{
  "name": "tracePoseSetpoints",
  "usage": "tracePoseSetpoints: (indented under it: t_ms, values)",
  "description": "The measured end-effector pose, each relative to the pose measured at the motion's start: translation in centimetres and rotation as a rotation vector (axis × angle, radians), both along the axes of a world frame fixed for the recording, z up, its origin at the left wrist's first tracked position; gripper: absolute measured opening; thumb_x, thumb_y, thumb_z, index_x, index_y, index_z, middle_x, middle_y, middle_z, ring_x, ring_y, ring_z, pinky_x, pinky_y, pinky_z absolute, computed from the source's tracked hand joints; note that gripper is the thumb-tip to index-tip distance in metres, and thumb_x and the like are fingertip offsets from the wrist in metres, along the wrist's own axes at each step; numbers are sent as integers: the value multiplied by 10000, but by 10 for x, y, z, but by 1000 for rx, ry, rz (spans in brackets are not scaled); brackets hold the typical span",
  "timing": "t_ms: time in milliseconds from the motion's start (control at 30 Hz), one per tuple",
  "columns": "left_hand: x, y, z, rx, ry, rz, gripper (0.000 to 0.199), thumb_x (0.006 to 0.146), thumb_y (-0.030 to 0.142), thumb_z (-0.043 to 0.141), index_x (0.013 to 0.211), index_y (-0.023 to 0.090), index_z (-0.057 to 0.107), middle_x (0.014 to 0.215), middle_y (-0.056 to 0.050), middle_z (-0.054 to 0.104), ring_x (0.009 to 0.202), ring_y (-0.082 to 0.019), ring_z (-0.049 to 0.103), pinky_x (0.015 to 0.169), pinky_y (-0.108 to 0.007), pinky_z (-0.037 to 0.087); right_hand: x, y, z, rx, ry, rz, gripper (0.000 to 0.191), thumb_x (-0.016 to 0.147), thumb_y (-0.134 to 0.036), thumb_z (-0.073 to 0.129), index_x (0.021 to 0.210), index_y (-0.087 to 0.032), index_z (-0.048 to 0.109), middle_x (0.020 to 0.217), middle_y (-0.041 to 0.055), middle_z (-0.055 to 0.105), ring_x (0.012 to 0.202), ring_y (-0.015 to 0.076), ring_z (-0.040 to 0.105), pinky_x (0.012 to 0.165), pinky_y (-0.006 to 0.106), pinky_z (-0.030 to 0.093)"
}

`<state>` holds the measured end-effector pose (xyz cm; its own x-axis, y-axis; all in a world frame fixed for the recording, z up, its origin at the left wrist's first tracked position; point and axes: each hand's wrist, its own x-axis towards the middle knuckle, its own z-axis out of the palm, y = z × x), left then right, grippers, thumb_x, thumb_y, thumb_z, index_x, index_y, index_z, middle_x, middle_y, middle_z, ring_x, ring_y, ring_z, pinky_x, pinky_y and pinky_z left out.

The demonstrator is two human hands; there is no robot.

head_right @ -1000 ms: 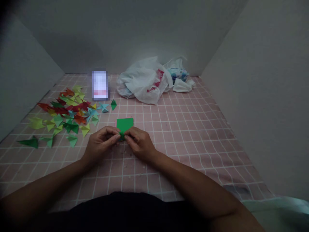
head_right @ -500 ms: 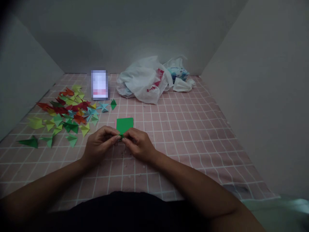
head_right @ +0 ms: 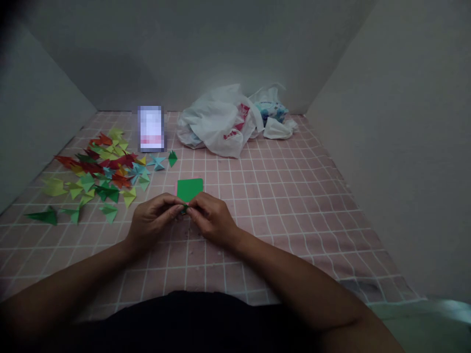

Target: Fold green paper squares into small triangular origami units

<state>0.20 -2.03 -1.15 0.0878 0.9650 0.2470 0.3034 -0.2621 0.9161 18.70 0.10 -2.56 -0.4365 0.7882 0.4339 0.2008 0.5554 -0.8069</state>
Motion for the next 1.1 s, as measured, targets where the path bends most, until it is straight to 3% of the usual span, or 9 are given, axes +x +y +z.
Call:
tracePoseSetpoints:
  t_ms: [500,667,900,1100]
  values:
    - [-1,3,-3,-5,74,-39,68,851,222,675,814,178,711,636,19,649,536,-98,576,528,-211,438,0,1,0,42,-25,-22,106,948,-182,535,844,-205,542,782,21,584,719,150,562,658,297,440]
    - [-1,3,0,-111,16,-92,129,887,272,631,839,178,705,602,32,600,523,-101,549,528,-218,424,1,1,3,53,-31,-75,145,943,-182,524,800,-206,529,752,18,568,695,150,549,643,298,420]
    - [0,4,2,-262,-47,-82,235,839,355,655,700,167,626,578,31,512,534,-99,445,504,-218,330,0,1,2,-191,51,-111,150,907,-227,540,761,-195,528,687,-15,504,636,129,468,602,278,366]
    - [1,3,2,-328,-101,-38,252,819,381,657,707,162,602,577,39,495,528,-94,417,509,-222,313,0,5,0,-378,135,-29,270,957,-389,492,795,-183,561,689,-13,499,636,128,462,609,275,370]
